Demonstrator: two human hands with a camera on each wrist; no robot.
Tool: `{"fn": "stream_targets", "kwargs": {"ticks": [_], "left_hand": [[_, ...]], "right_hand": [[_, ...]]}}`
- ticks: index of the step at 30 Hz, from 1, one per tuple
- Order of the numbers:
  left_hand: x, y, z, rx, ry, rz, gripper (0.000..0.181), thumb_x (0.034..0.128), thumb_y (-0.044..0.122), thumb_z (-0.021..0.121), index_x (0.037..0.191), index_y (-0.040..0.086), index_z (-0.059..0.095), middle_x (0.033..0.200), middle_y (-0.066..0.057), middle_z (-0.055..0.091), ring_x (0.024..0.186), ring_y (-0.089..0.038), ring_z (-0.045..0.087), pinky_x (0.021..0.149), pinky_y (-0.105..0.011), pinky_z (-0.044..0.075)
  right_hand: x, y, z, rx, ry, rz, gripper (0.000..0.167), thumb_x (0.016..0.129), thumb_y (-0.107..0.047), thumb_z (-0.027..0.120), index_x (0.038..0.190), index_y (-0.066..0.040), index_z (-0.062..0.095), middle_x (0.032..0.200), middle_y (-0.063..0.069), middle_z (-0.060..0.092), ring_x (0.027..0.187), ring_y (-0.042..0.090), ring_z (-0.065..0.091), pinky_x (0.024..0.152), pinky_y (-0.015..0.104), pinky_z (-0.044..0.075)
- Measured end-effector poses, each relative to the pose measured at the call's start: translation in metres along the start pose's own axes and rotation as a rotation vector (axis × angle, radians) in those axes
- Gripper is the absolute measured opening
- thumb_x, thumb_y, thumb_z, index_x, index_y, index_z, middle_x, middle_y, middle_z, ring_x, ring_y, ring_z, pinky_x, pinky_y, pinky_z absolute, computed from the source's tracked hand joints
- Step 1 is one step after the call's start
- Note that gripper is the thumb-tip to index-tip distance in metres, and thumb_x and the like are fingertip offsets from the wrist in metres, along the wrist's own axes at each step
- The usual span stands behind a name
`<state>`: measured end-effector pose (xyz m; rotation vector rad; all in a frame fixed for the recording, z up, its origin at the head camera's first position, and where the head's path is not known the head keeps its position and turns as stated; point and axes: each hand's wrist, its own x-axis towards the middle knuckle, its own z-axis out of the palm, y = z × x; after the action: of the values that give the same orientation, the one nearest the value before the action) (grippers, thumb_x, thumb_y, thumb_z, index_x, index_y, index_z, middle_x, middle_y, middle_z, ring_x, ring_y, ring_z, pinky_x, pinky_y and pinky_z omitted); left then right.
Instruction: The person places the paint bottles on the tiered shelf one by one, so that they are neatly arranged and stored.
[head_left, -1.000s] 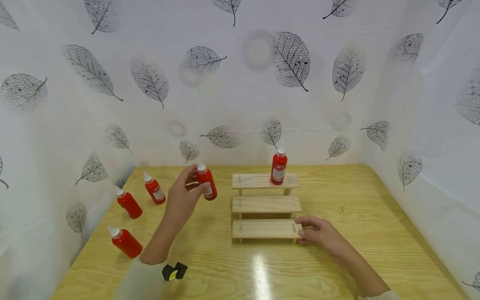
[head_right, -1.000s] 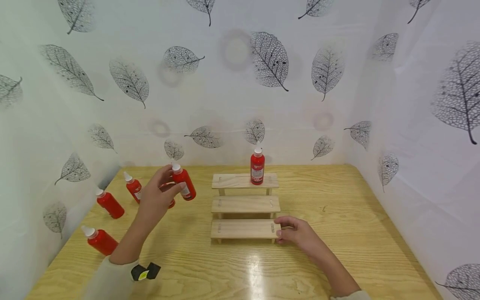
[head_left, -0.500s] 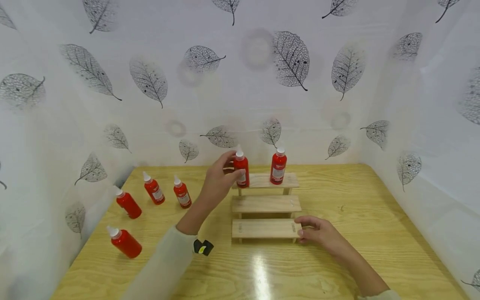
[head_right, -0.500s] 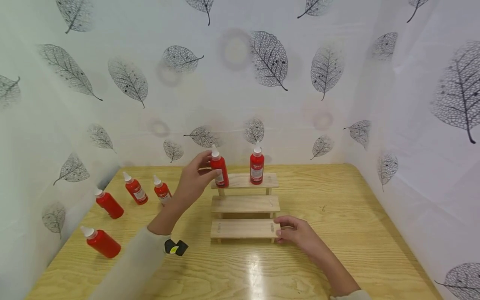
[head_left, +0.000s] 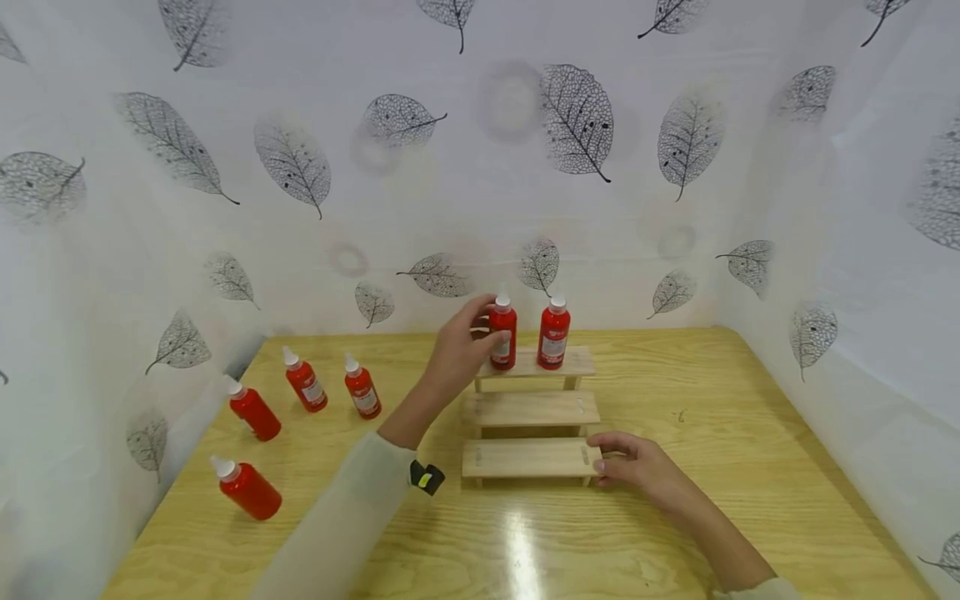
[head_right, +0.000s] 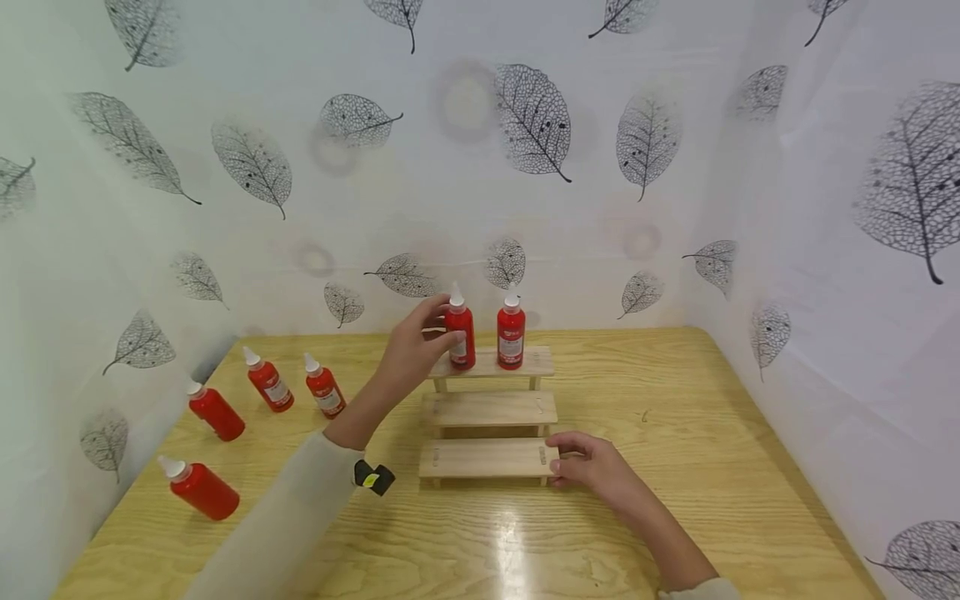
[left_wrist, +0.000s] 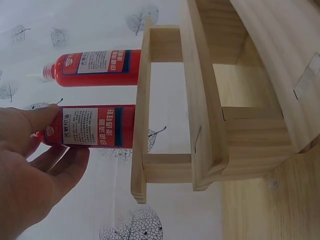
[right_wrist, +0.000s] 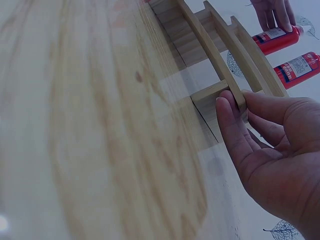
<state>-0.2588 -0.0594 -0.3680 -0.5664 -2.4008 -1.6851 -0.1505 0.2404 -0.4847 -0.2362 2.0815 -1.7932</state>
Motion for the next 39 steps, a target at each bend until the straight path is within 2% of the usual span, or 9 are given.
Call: {"fn": "stream_targets", "kwargs": {"ticks": [7, 12, 17, 24, 27, 30, 33, 37, 39], "left_hand": [[0.001, 0.001, 0.0, 0.02, -0.018, -0.002, 0.052, 0.095, 0.013, 0.071, 0.144, 0.014, 0.052, 0.133, -0.007, 0.061, 0.117, -0.023, 0.062, 0.1, -0.038, 0.055], [-0.01, 0.001, -0.009, 0.079, -0.008, 0.008, 0.054, 0.0967, 0.02, 0.07, 0.147, 0.016, 0.05, 0.143, -0.005, 0.052, 0.122, -0.025, 0.057, 0.104, -0.041, 0.052], [-0.035, -0.003, -0.03, 0.108, 0.026, 0.023, 0.051, 0.0982, 0.026, 0.068, 0.146, 0.021, 0.05, 0.145, -0.001, 0.051, 0.125, -0.024, 0.056, 0.107, -0.044, 0.05], [-0.077, -0.007, -0.064, 0.106, 0.082, 0.003, 0.053, 0.0975, 0.03, 0.069, 0.146, 0.021, 0.05, 0.144, -0.002, 0.052, 0.126, -0.022, 0.055, 0.107, -0.045, 0.05], [-0.094, -0.009, -0.079, 0.133, 0.112, -0.032, 0.056, 0.0962, 0.034, 0.069, 0.147, 0.022, 0.049, 0.144, -0.003, 0.052, 0.126, -0.023, 0.055, 0.107, -0.046, 0.05], [-0.111, -0.01, -0.094, 0.174, 0.15, -0.1, 0.057, 0.0954, 0.039, 0.069, 0.147, 0.024, 0.05, 0.141, -0.004, 0.053, 0.125, -0.025, 0.056, 0.105, -0.048, 0.051], [-0.128, -0.011, -0.107, 0.213, 0.204, -0.129, 0.056, 0.0954, 0.039, 0.069, 0.146, 0.025, 0.051, 0.14, -0.002, 0.055, 0.123, -0.023, 0.057, 0.103, -0.032, 0.053], [-0.15, -0.011, -0.121, 0.256, 0.308, -0.11, 0.052, 0.0947, 0.029, 0.072, 0.143, 0.024, 0.054, 0.136, 0.005, 0.057, 0.119, -0.005, 0.056, 0.095, -0.004, 0.045], [-0.159, -0.009, -0.127, 0.265, 0.365, -0.104, 0.05, 0.0938, 0.021, 0.073, 0.141, 0.023, 0.056, 0.132, 0.006, 0.058, 0.115, 0.003, 0.054, 0.096, -0.002, 0.042]], "right_hand": [[0.0, 0.0, 0.0, 0.011, -0.001, 0.001, 0.056, 0.096, -0.015, 0.068, 0.141, 0.01, 0.046, 0.132, 0.029, 0.052, 0.095, 0.029, 0.071, 0.087, 0.036, 0.061], [0.001, 0.0, 0.0, 0.007, 0.001, -0.001, 0.057, 0.096, -0.016, 0.068, 0.141, 0.011, 0.046, 0.134, 0.031, 0.051, 0.096, 0.03, 0.071, 0.087, 0.035, 0.061], [0.001, 0.0, 0.001, 0.002, 0.002, 0.002, 0.056, 0.096, -0.015, 0.068, 0.141, 0.01, 0.047, 0.133, 0.03, 0.052, 0.095, 0.029, 0.071, 0.088, 0.035, 0.061], [0.0, -0.001, 0.0, -0.005, -0.001, -0.01, 0.056, 0.096, -0.016, 0.068, 0.141, 0.012, 0.046, 0.134, 0.032, 0.05, 0.095, 0.029, 0.071, 0.087, 0.035, 0.061], [0.0, 0.0, 0.0, -0.005, -0.003, -0.01, 0.056, 0.096, -0.015, 0.068, 0.14, 0.012, 0.046, 0.133, 0.032, 0.051, 0.095, 0.029, 0.072, 0.087, 0.035, 0.061], [0.0, 0.0, 0.0, -0.008, -0.004, -0.013, 0.056, 0.096, -0.015, 0.068, 0.14, 0.012, 0.046, 0.131, 0.031, 0.053, 0.094, 0.028, 0.072, 0.087, 0.035, 0.061], [0.0, 0.0, 0.0, -0.01, -0.006, -0.014, 0.055, 0.096, -0.015, 0.067, 0.14, 0.012, 0.046, 0.129, 0.029, 0.054, 0.094, 0.028, 0.072, 0.087, 0.035, 0.061], [0.0, 0.0, 0.0, -0.01, -0.006, -0.011, 0.055, 0.096, -0.014, 0.067, 0.14, 0.012, 0.046, 0.128, 0.026, 0.056, 0.093, 0.027, 0.072, 0.086, 0.035, 0.061], [0.0, 0.0, 0.0, -0.008, -0.006, -0.009, 0.055, 0.096, -0.014, 0.067, 0.14, 0.012, 0.046, 0.127, 0.026, 0.056, 0.093, 0.027, 0.072, 0.087, 0.035, 0.061]]}}
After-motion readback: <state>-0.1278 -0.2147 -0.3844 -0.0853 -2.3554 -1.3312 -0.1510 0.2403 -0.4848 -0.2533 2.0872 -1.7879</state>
